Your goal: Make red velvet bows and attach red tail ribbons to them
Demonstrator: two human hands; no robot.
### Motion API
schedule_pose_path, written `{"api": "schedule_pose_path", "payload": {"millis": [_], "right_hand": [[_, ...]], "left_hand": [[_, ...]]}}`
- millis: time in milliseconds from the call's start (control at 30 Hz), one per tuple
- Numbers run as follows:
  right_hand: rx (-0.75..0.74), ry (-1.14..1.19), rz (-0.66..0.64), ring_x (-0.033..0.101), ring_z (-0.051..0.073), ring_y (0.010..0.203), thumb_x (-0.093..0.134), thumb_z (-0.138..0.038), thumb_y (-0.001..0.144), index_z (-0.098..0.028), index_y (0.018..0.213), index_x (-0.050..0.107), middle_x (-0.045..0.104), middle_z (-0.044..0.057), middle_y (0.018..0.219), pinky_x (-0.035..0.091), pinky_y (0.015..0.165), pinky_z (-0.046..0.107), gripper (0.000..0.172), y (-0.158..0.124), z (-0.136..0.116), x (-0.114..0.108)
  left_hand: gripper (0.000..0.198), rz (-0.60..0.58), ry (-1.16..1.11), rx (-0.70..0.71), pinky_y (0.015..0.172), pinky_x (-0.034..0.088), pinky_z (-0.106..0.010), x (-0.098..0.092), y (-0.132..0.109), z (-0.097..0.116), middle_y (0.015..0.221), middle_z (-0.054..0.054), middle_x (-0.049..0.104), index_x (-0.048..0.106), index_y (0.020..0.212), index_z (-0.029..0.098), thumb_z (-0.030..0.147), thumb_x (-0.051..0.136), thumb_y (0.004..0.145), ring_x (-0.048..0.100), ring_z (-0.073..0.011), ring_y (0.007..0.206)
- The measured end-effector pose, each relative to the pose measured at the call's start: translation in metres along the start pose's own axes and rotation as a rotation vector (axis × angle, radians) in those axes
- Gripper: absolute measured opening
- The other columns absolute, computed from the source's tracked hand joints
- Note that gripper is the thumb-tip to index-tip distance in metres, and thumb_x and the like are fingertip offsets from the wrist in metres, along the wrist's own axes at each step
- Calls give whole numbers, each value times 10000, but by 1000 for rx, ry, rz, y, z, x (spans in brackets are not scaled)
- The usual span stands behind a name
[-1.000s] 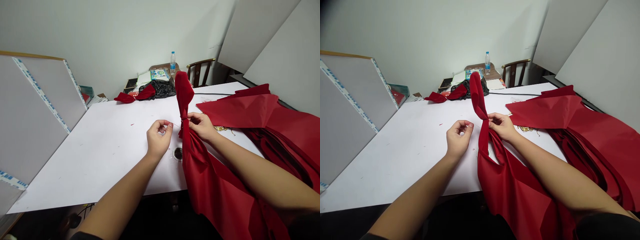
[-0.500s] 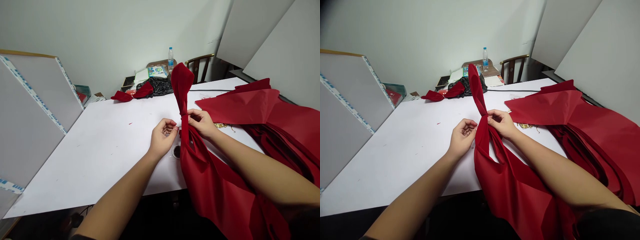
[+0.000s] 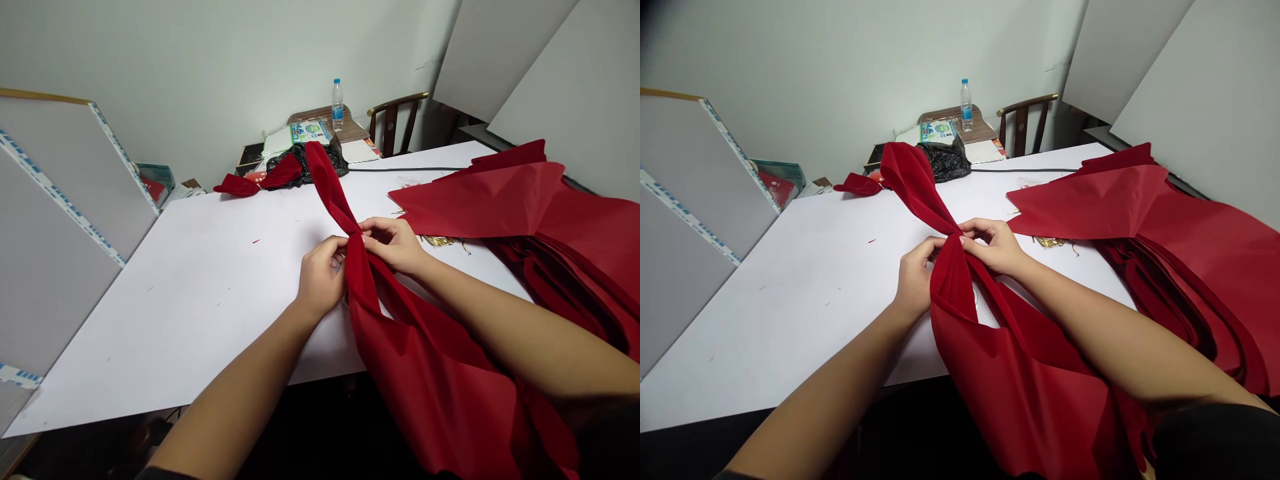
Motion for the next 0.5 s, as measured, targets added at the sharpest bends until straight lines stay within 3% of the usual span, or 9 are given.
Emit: {"api": "schedule_pose_path", "payload": {"millis": [133, 333, 500], "right_hand": [[4, -7, -14, 692, 186, 786, 915, -554, 696, -164, 969, 793, 753, 64, 859, 585, 801, 327, 491, 1, 3, 0], [16, 11, -25, 700, 178, 783, 933, -564, 664, -145, 1005, 791, 753, 64, 851, 589, 788, 309, 559, 3, 6, -1], [9, -20, -51, 698, 184, 805, 918, -580, 683, -141, 1023, 801, 750, 74, 866, 586, 800, 313, 568, 4, 7, -1]], "left_hand": [[115, 40, 44, -1, 695, 503, -277, -3, 0, -5, 931, -48, 762, 738, 992, 188, 245, 682, 908, 646, -162, 752], [163, 3, 201, 158, 693, 496, -278, -5, 3, -2, 849, -22, 710, 739, 1000, 193, 160, 599, 924, 586, -139, 698], [159, -58, 274, 216, 745, 518, -307, -6, 7, 0, 896, -44, 710, 733, 1001, 192, 171, 587, 943, 640, -181, 812]]}}
Point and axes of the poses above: each hand's wrist, its own y-axis towards the middle knuckle, its own x-axis out of the palm, z = x × y, the point moved 6 cm from there along y, towards the middle knuckle
